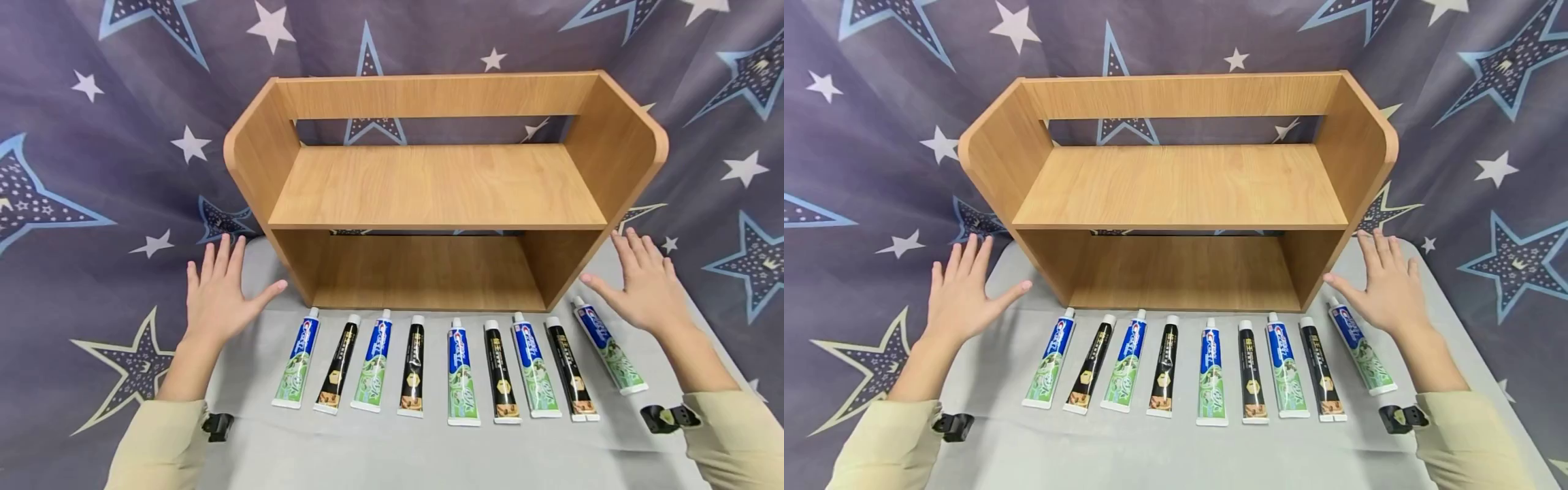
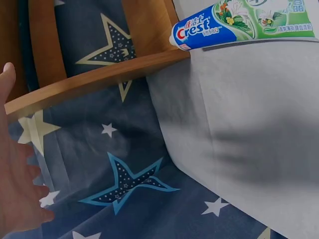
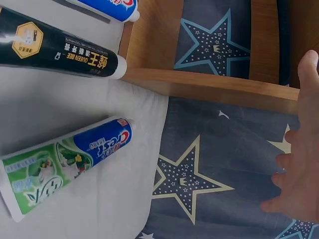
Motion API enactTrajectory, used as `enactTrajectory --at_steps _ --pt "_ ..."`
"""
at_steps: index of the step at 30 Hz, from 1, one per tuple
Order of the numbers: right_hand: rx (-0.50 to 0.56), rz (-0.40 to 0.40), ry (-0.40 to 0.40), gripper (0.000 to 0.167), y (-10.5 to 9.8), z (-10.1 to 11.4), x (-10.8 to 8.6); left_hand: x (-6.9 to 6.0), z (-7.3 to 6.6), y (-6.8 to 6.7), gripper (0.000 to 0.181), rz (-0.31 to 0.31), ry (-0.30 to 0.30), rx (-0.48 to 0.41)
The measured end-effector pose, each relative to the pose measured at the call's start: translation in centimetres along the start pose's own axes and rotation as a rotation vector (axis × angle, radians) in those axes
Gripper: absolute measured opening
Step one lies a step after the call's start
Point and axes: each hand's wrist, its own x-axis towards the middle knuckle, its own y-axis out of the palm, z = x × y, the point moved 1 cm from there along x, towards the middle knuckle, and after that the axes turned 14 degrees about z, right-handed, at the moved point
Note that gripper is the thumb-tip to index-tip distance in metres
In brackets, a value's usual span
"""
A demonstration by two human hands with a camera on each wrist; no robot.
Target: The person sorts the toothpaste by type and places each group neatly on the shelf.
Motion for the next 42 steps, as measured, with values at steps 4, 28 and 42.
enactTrajectory --at_steps 4,28,42 --pt "0.06 -0.087 -0.065 0.085 0.4 0.4 -0.1 0.1 0.0 0.2 0.106 0.0 0.013 -0.003" --pt "0.442 -0.261 -0.088 0.05 1.3 1.7 0.9 -0.1 0.7 5.9 0.089 0.05 0.087 -0.012" --pt "0.606 -0.268 -0.136 0.035 1.6 1.2 1.5 -0.1 0.2 9.6 0.077 0.343 0.044 -0.198"
